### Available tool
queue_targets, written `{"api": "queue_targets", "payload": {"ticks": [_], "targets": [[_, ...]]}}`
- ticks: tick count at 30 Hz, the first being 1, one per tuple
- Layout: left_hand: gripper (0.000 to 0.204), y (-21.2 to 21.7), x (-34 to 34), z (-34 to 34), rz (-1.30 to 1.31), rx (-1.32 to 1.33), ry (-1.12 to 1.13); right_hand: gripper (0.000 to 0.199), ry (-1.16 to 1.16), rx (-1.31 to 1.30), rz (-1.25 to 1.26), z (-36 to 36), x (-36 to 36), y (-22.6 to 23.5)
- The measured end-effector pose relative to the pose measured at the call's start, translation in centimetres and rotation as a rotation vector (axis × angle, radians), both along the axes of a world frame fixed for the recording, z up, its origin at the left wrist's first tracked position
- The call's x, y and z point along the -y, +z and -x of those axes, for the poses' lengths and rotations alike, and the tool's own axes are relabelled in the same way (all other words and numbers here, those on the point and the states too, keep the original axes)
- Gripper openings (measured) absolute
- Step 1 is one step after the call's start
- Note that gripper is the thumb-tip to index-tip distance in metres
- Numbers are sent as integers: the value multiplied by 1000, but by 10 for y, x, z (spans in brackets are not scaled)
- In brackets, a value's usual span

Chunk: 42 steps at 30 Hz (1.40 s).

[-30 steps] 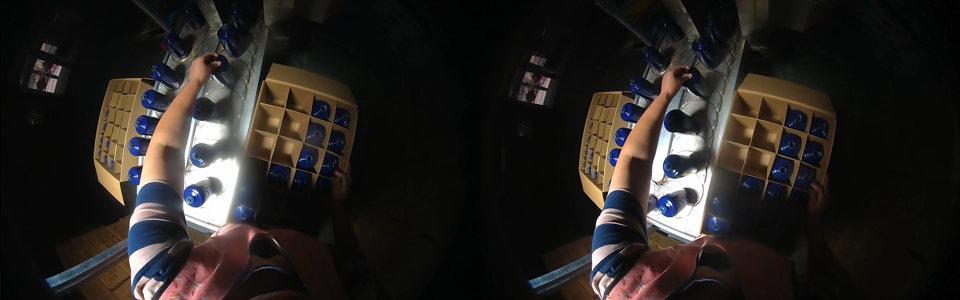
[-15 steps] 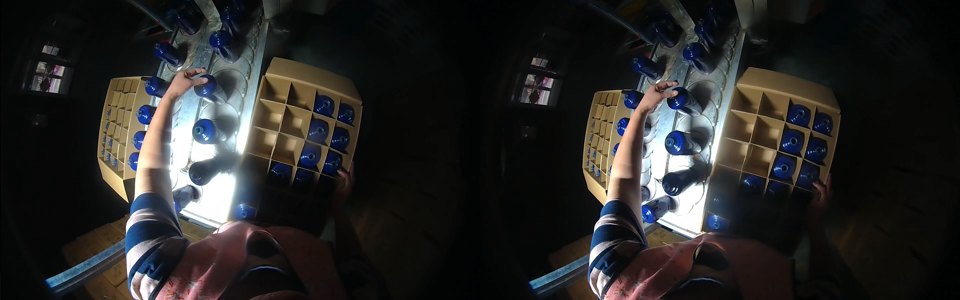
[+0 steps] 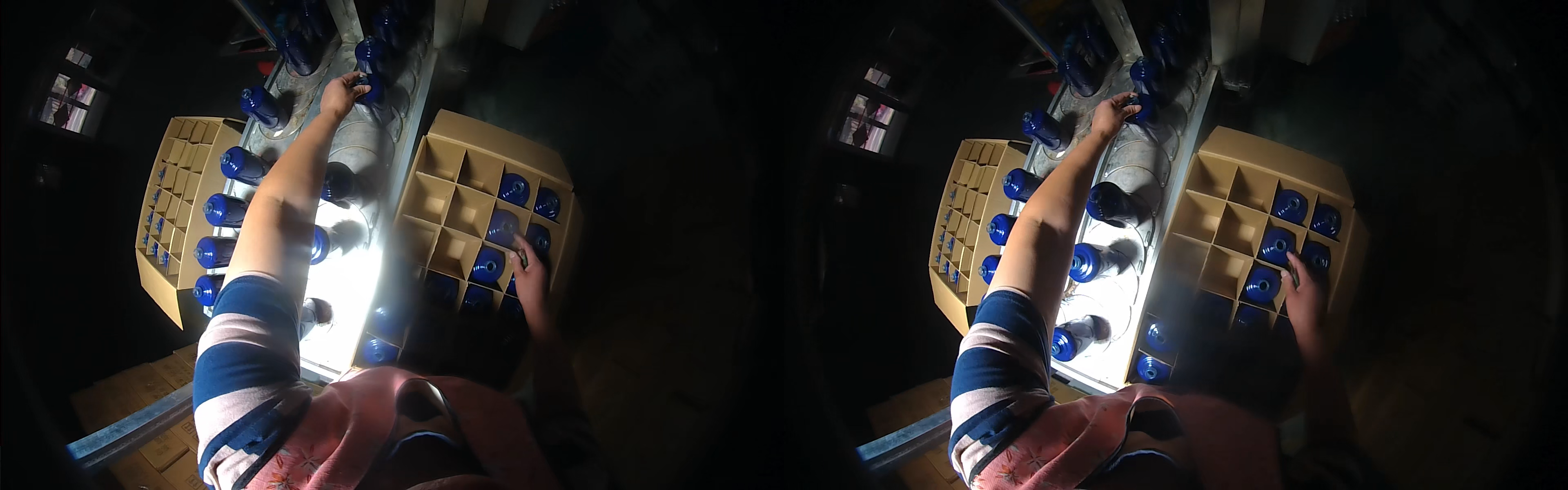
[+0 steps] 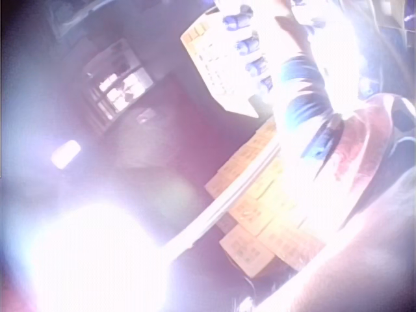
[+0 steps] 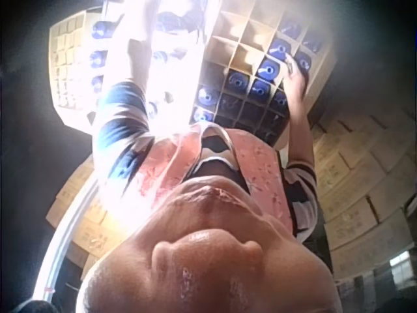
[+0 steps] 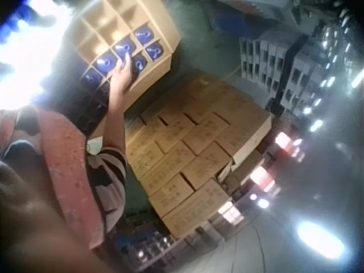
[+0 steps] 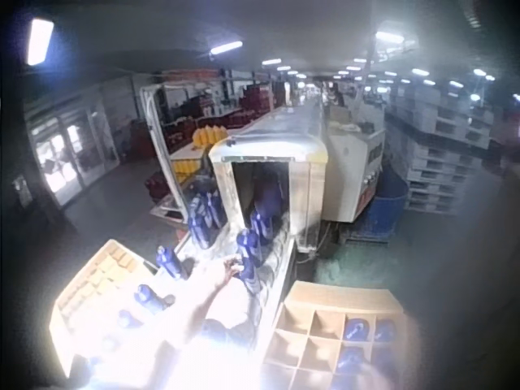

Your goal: The person places blue bottles from a conveyor belt into a cardboard box with compartments. After filling the box, the person closes the flaps and stacks the completed box onto a pile of other boxes.

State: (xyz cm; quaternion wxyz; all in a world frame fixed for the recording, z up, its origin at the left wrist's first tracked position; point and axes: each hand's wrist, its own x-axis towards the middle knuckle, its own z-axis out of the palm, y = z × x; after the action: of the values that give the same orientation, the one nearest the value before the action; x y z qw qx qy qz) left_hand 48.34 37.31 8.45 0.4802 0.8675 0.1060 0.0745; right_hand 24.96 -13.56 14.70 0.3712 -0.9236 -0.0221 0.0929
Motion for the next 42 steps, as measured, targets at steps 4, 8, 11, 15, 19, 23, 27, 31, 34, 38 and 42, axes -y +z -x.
{"api": "queue_targets", "payload": {"ticks": [4,8,11,15,19,23,27,31,34,38,42], "targets": [[54,9,11,-14,-75,101,47,42,11,-201,83,-28,-9,-18],[44,62,12,52,277,64,-89,41,39,-63,118,-45,-6,-18],[38,77,13,122,113,-328,-89,40,25,-112,92,-60,-4,-15],[40,65,16,141,309,-186,-206,39,214,24,266,-74,-13,-26],[36,55,10,135,243,-56,-293,29,24,-24,-148,-63,-31,-5],[37,51,9,131,-64,-77,-129,21,-166,178,-355,-79,-32,96],[45,56,16,120,-198,-50,-54,16,113,406,-559,-141,-88,169],[56,79,14,132,-203,-24,63,22,197,396,-607,-229,-200,147],[58,105,7,172,-67,12,98,24,184,317,-570,-295,-283,99],[54,129,-3,236,39,-38,69,33,194,306,-243,-355,-367,22],[53,138,-12,257,131,-65,90,36,102,466,-78,-385,-420,-36]]}}
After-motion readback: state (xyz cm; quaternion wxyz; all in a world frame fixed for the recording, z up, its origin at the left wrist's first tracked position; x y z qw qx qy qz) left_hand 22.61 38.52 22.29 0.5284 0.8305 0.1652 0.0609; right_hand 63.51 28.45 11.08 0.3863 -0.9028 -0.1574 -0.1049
